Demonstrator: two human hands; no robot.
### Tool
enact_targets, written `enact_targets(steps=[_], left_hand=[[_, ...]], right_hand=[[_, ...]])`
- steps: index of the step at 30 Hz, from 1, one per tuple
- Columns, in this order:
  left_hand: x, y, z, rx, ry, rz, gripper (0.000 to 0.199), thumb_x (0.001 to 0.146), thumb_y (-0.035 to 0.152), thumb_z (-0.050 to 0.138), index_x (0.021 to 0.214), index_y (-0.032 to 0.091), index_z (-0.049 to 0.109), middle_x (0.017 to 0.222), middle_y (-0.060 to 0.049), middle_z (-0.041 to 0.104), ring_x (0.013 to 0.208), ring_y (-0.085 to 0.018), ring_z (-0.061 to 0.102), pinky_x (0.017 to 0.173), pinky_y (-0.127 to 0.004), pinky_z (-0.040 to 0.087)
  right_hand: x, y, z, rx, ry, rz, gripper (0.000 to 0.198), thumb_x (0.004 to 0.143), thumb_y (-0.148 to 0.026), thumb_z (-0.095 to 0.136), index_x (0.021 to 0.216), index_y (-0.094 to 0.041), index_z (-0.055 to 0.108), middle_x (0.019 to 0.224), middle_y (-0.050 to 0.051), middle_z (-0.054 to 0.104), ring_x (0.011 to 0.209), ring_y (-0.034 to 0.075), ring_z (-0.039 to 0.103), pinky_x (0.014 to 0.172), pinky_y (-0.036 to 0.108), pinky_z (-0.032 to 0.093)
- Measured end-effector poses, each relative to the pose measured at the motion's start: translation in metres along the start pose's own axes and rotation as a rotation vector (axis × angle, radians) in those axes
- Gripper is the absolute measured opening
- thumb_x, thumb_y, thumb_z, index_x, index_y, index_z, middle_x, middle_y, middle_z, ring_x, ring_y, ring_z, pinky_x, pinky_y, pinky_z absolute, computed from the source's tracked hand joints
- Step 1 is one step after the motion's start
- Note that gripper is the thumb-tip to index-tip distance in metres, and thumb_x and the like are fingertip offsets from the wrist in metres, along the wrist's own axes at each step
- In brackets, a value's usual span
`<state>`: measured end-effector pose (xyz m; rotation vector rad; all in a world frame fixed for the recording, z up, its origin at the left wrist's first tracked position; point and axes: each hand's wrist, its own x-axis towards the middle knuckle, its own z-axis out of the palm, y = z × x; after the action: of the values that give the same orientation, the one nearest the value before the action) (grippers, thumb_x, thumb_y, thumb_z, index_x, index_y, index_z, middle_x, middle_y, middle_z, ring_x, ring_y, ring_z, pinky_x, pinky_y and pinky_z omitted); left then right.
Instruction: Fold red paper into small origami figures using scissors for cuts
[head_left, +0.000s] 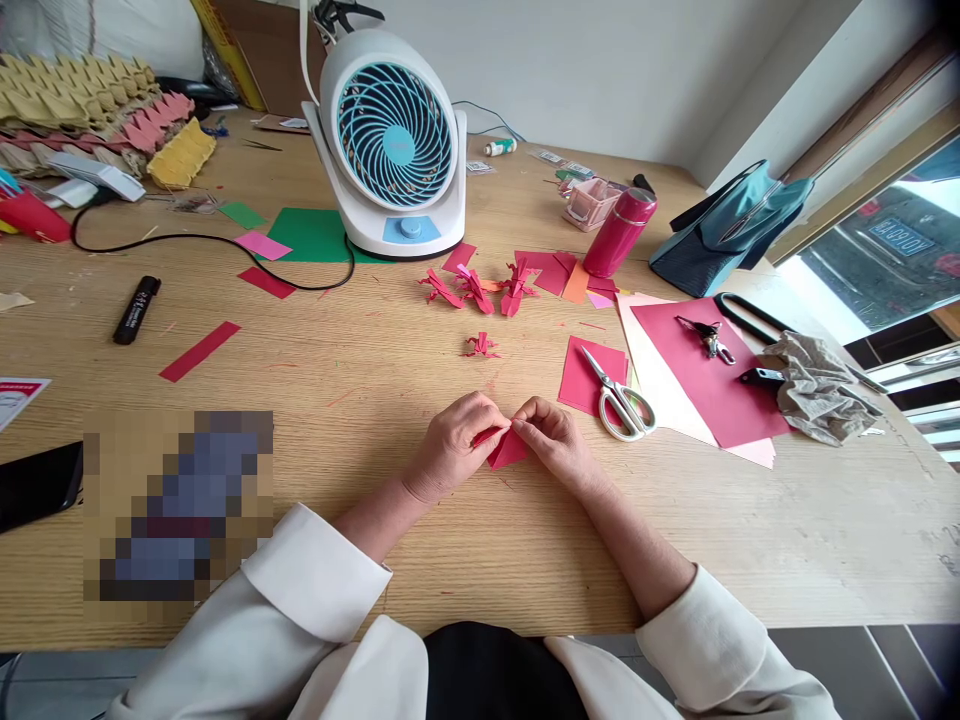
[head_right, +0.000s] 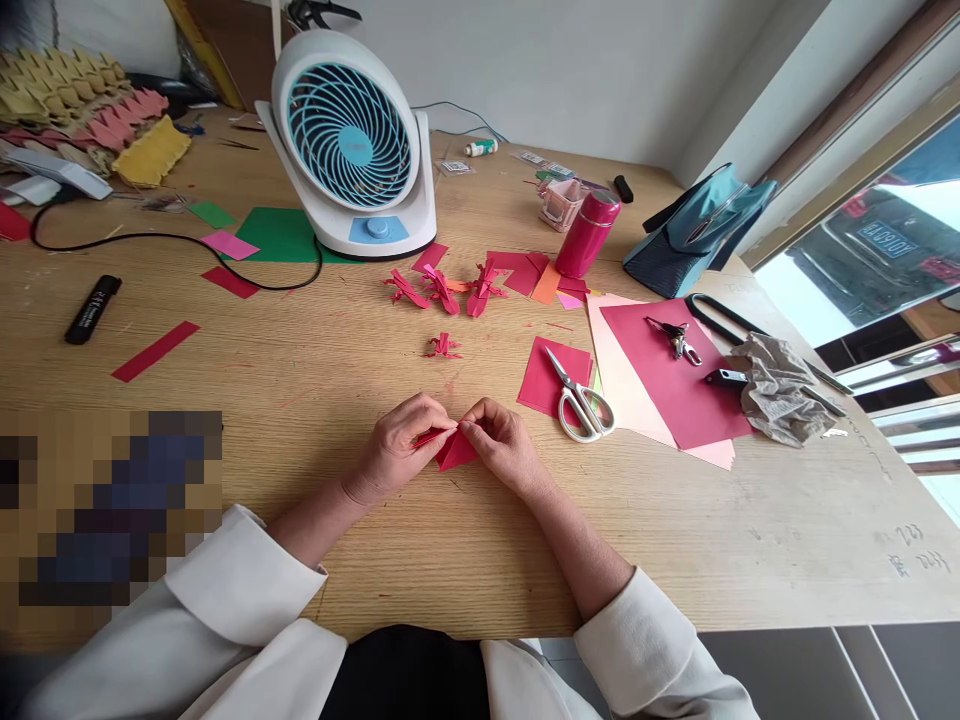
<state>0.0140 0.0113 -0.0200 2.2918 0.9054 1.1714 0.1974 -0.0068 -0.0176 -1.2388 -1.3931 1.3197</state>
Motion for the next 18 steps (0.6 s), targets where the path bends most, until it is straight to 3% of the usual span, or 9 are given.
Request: enact_targets(steps=[6,9,13,15,18], left_hand=[[0.001,0.003,-0.005,0.053,-0.12,0.043,0.007,0.093,0.024,0.058,0.096,0.02,0.063,0.091,-0.006,0.065,0.089,-0.019,0.062,0.083,-0.031,0.05],[0.002,0.006,-0.009,-0.086,-0.16,0.024,0.032,0.091,0.047,0.059,0.103,0.018,0.061,0.098,-0.01,0.064,0.094,-0.023,0.061,0.087,-0.035,0.05],[0.004,0.009,-0.012,-0.311,-0.155,-0.07,0.05,0.099,0.057,0.035,0.106,0.016,0.063,0.107,-0.012,0.065,0.102,-0.023,0.062,0.091,-0.036,0.05],[0.004,0.01,-0.01,-0.352,-0.137,-0.145,0.045,0.1,0.051,0.036,0.103,0.017,0.064,0.105,-0.011,0.067,0.101,-0.022,0.063,0.088,-0.033,0.051],[0.004,0.011,-0.005,-0.329,-0.102,-0.258,0.022,0.096,0.036,0.052,0.097,0.018,0.064,0.097,-0.008,0.069,0.092,-0.019,0.065,0.081,-0.029,0.053]], right_hand=[[0.0,0.001,-0.001,-0.039,0.06,-0.031,0.026,0.084,-0.044,0.066,0.075,-0.02,0.058,0.065,-0.002,0.053,0.058,0.012,0.045,0.054,0.026,0.036],[-0.001,0.002,0.0,-0.045,0.094,-0.073,0.02,0.085,-0.037,0.064,0.076,-0.02,0.058,0.068,-0.001,0.056,0.061,0.013,0.048,0.058,0.026,0.039],[-0.002,0.005,0.0,-0.111,0.137,-0.117,0.015,0.087,-0.03,0.061,0.077,-0.02,0.058,0.069,-0.001,0.056,0.061,0.013,0.048,0.057,0.026,0.038],[-0.002,0.006,0.0,-0.172,0.163,-0.15,0.014,0.087,-0.027,0.06,0.077,-0.02,0.058,0.07,0.0,0.057,0.063,0.013,0.049,0.058,0.027,0.039],[-0.003,0.007,0.0,-0.239,0.18,-0.187,0.011,0.088,-0.025,0.059,0.079,-0.02,0.059,0.072,0.0,0.058,0.064,0.014,0.051,0.059,0.027,0.04]])
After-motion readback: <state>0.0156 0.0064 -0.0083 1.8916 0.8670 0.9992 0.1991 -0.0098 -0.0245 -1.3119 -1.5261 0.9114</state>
